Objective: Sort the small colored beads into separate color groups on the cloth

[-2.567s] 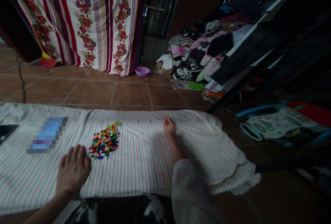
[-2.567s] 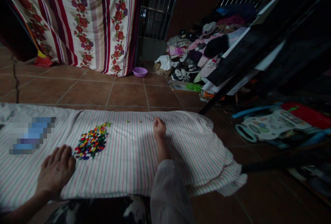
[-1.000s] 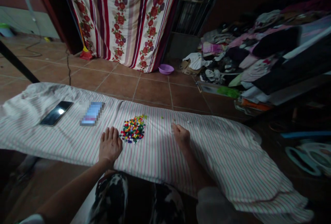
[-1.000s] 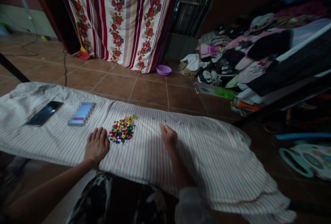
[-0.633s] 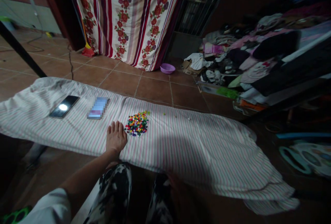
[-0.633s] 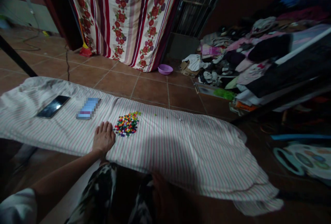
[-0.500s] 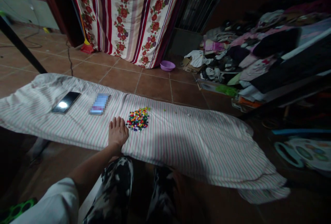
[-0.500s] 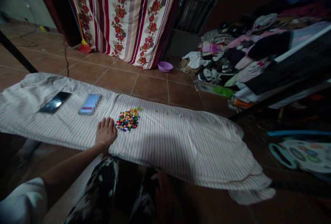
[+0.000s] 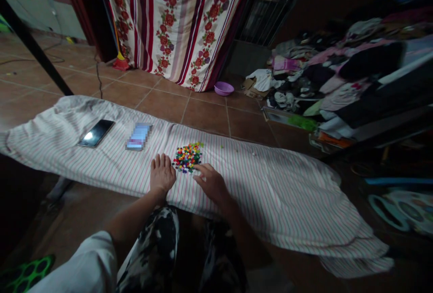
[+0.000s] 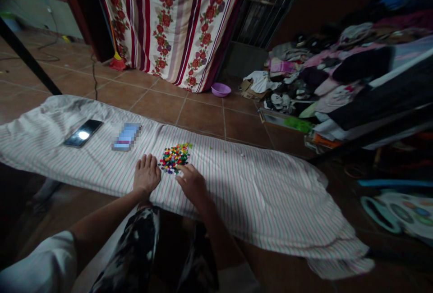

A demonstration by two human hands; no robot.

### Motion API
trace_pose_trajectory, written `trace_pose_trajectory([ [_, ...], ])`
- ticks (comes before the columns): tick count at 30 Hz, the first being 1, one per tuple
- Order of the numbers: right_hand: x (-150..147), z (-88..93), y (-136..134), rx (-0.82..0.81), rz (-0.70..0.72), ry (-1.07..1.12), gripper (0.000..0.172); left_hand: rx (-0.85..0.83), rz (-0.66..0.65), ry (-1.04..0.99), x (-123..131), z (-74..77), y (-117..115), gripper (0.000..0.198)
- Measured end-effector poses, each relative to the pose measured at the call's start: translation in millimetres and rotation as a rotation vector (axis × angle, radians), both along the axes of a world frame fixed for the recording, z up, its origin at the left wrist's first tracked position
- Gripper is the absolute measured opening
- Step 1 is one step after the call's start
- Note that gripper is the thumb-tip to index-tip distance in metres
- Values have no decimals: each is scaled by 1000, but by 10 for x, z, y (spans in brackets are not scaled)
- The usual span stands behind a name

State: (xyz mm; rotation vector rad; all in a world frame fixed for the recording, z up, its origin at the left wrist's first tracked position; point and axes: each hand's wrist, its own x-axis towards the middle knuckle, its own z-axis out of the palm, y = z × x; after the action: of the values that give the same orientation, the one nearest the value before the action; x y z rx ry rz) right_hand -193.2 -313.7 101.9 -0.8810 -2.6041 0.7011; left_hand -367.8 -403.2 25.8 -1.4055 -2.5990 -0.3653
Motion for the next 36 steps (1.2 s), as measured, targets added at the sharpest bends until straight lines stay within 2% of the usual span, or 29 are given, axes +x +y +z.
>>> trace_pose_trajectory([
  [3,-434,-113,180,52,-6,-43,26,4,-4,-16,1,7,8,53],
  [6,-774,-129,243,98,45,-138,26,14,-6,-28,2,0,14,53],
  [12,-1177,-110,396,194,38,-284,30,-11,0,-27,7,-17,18,53],
  [20,-1344,-116,470,225,64,-484,32,-16,3,-51,22,28,23,53],
  [31,-1402,-141,489,254,138,-488,32,0,-10,32,22,18,-9,53],
  [36,-1350,-119,456,224,118,-432,30,-19,-21,39,26,60,-15,54],
])
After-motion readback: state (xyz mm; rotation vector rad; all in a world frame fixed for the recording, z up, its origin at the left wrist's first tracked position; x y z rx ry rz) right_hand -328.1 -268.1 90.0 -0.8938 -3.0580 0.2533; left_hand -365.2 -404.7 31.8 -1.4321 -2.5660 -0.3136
